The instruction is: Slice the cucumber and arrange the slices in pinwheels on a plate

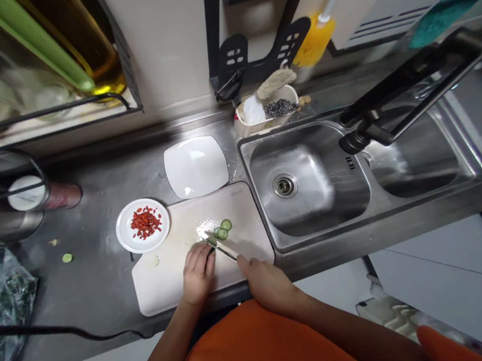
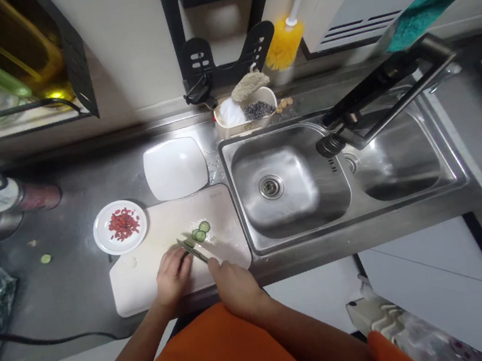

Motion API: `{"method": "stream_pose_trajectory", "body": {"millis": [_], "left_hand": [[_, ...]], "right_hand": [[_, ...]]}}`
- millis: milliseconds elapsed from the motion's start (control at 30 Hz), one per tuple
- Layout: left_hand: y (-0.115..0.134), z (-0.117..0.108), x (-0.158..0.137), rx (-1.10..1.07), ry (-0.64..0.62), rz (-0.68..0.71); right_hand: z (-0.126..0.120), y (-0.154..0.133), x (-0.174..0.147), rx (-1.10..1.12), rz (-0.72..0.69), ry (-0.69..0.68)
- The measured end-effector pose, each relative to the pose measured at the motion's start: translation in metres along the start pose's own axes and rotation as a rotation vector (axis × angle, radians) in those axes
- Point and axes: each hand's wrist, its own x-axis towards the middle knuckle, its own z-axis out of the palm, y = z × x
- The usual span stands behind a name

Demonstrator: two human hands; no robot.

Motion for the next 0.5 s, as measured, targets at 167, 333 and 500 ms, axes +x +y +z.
{"method": "stream_pose_trajectory", "body": {"millis": [167, 333, 500], "left_hand": [[-0.0024, 0.0018, -0.0020, 0.000, -0.001, 0.002], [-0.0028, 0.0022, -0.0014, -0.003, -0.006, -0.005], [-0.0010, 0.0003, 0.0003, -0.003, -0.009, -0.006]], "right_hand": [[-0.0009, -0.0009, 0.0004, -0.007, 0.014, 0.003], [-0.0036, -0.0006, 0.0024, 0.003, 0.003, -0.011], [-0.0068, -0.0002, 0.0039, 0.024, -0.027, -0.021]]}}
